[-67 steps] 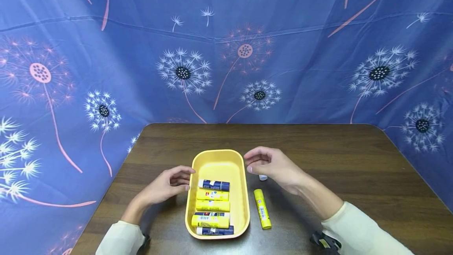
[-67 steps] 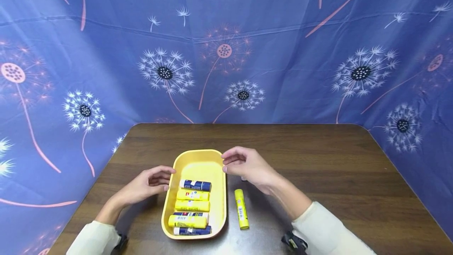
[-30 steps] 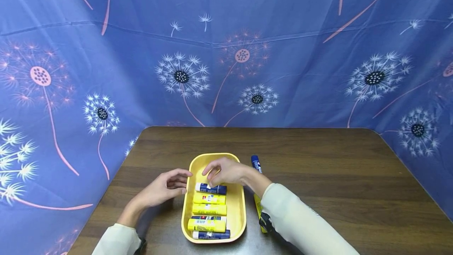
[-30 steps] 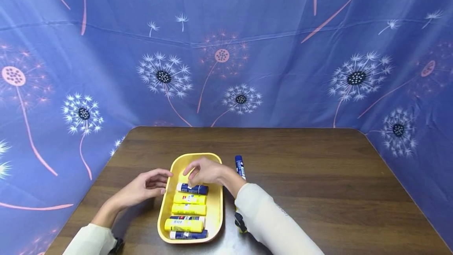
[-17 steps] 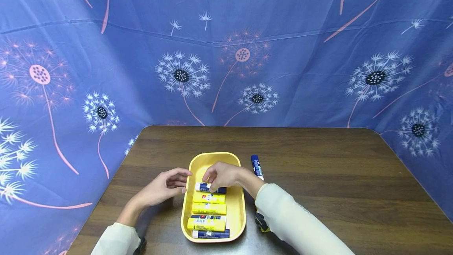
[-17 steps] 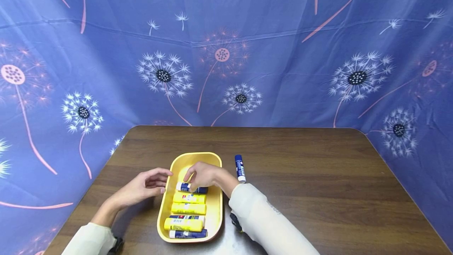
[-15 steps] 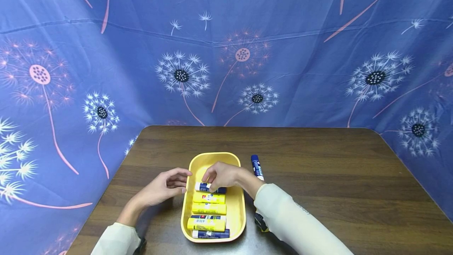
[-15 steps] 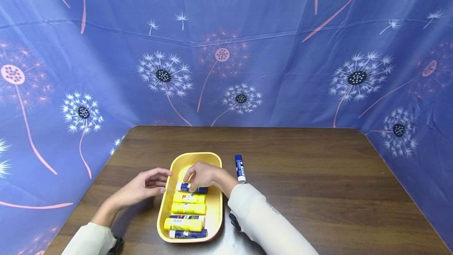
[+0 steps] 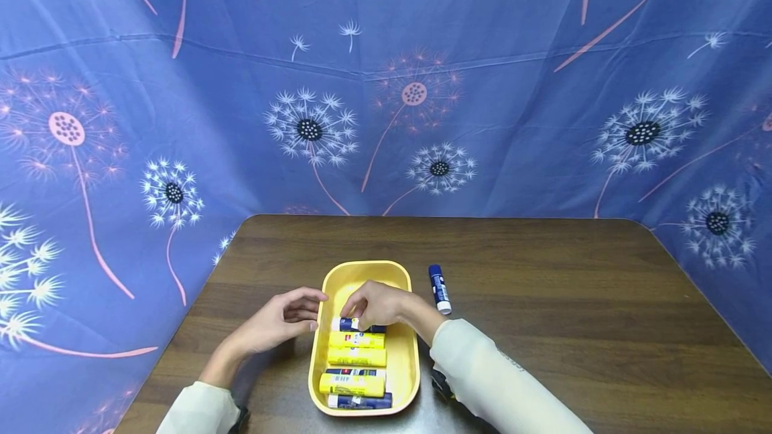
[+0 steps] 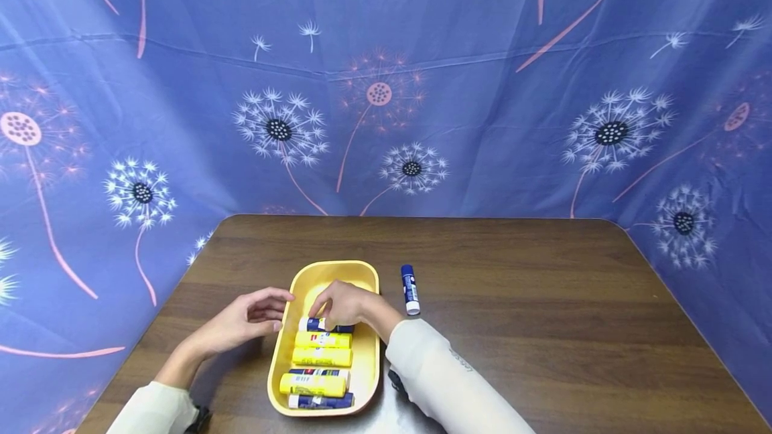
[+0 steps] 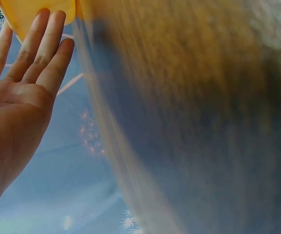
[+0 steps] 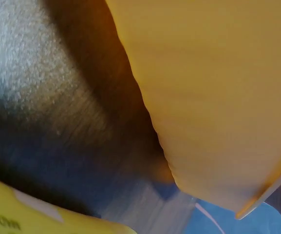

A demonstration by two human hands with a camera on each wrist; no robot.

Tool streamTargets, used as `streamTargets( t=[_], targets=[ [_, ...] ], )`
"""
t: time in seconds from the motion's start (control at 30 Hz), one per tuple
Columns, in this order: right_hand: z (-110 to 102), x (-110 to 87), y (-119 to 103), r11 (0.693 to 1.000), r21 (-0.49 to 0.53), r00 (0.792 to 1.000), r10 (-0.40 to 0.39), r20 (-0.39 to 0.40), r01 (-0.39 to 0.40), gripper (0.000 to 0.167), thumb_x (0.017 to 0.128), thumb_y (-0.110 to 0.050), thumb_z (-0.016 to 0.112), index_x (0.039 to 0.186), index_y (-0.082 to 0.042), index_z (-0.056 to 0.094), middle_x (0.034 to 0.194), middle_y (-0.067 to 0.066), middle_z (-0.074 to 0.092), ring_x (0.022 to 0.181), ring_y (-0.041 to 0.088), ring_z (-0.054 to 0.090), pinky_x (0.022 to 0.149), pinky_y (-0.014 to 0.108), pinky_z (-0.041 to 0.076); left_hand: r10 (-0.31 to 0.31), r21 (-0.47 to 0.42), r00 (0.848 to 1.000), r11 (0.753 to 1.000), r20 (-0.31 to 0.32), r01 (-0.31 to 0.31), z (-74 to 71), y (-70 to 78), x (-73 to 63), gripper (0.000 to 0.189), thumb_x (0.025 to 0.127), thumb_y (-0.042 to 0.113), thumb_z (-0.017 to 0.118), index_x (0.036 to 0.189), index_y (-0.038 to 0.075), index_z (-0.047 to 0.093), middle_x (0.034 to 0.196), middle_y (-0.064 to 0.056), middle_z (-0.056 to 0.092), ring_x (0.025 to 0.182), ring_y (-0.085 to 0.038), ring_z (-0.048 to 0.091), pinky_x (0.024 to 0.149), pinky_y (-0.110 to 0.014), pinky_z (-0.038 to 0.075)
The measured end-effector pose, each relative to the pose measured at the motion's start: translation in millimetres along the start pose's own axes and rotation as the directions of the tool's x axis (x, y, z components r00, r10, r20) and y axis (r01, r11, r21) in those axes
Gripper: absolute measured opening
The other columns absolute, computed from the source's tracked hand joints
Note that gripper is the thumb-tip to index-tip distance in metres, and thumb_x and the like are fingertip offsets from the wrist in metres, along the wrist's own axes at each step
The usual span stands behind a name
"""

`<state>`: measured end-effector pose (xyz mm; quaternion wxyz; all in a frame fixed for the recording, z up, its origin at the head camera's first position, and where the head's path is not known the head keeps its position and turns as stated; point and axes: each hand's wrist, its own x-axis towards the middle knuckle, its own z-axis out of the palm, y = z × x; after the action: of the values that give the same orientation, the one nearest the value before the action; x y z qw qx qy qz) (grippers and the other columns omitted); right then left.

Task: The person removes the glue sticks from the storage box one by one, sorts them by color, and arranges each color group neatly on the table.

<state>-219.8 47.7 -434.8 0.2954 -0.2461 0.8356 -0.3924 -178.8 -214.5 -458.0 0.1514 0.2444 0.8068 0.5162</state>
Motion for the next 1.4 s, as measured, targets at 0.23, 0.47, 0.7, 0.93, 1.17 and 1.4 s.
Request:
streamTargets(
  t=[0.23, 0.47, 0.7, 0.93, 1.17, 1.4],
  targets=[
    [1.6, 0.6, 3.1, 1.0, -0.017, 1.0, -0.022, -0.006, 0.022, 0.032, 0.081, 0.011, 0.072, 0.105, -0.009, 0.08, 0.093, 0.0, 0.073, 0.085, 0.01, 0.06, 0.074, 0.022, 0.05, -0.049, -0.002, 0.999, 0.999, 0.006, 0.049, 1.0, 0.8, -1.3, 0.048, 0.099, 0.015, 0.07, 0.142, 0.001, 0.053, 0.135, -0.023, 0.064, 0.12, -0.032, 0.067, 0.097, -0.022, 0.056],
    [0.4, 0.9, 2.5, 1.0, -0.002, 1.0, -0.022, -0.017, 0.022, 0.032, 0.082, 0.011, 0.071, 0.105, -0.009, 0.079, 0.091, 0.001, 0.07, 0.083, 0.012, 0.059, 0.072, 0.023, 0.049, -0.069, -0.015, 0.998, 0.997, 0.001, 0.069, 1.1, 0.2, -1.4, 0.048, 0.099, 0.015, 0.07, 0.142, 0.003, 0.053, 0.134, -0.021, 0.064, 0.119, -0.025, 0.068, 0.098, -0.021, 0.055],
    [-13.3, -2.4, -0.8, 0.998, 0.045, 0.999, -0.042, -0.021, 0.043, 0.033, 0.084, 0.009, 0.071, 0.111, -0.009, 0.077, 0.095, 0.004, 0.068, 0.086, 0.014, 0.058, 0.073, 0.024, 0.048, -0.022, -0.024, 1.0, 0.999, 0.008, 0.022, 2.2, 1.7, -0.3, 0.047, 0.099, 0.014, 0.07, 0.141, 0.001, 0.053, 0.133, -0.024, 0.065, 0.12, -0.032, 0.068, 0.097, -0.024, 0.057],
    [-30.4, -7.2, -10.1, 0.989, 0.126, 0.997, -0.073, -0.03, 0.077, 0.033, 0.088, 0.007, 0.07, 0.116, -0.008, 0.076, 0.1, 0.008, 0.067, 0.084, 0.015, 0.059, 0.071, 0.024, 0.05, -0.032, -0.034, 0.999, 0.999, 0.001, 0.032, -0.1, 2.5, -3.9, 0.046, 0.099, 0.013, 0.069, 0.141, 0.001, 0.054, 0.135, -0.028, 0.063, 0.121, -0.037, 0.067, 0.098, -0.023, 0.056],
    [-49.2, -15.3, -15.0, 0.971, 0.227, 0.996, -0.061, -0.071, 0.076, 0.035, 0.089, 0.007, 0.068, 0.12, -0.008, 0.074, 0.101, 0.007, 0.064, 0.091, 0.016, 0.058, 0.076, 0.024, 0.051, -0.05, -0.032, 0.999, 0.998, -0.006, 0.05, -1.1, 3.2, -4.8, 0.05, 0.099, 0.017, 0.071, 0.142, -0.001, 0.053, 0.135, -0.027, 0.063, 0.12, -0.027, 0.068, 0.097, -0.023, 0.057],
    [-70.9, -29.6, -16.1, 0.956, 0.281, 0.985, -0.04, -0.165, 0.086, 0.037, 0.091, 0.006, 0.066, 0.126, -0.005, 0.072, 0.109, 0.009, 0.067, 0.098, 0.017, 0.059, 0.08, 0.025, 0.055, -0.013, -0.015, 1.0, 1.0, -0.003, 0.013, -1.3, 2.2, -1.2, 0.047, 0.098, 0.014, 0.071, 0.14, -0.002, 0.054, 0.133, -0.027, 0.064, 0.119, -0.034, 0.068, 0.097, -0.024, 0.057]
  ],
)
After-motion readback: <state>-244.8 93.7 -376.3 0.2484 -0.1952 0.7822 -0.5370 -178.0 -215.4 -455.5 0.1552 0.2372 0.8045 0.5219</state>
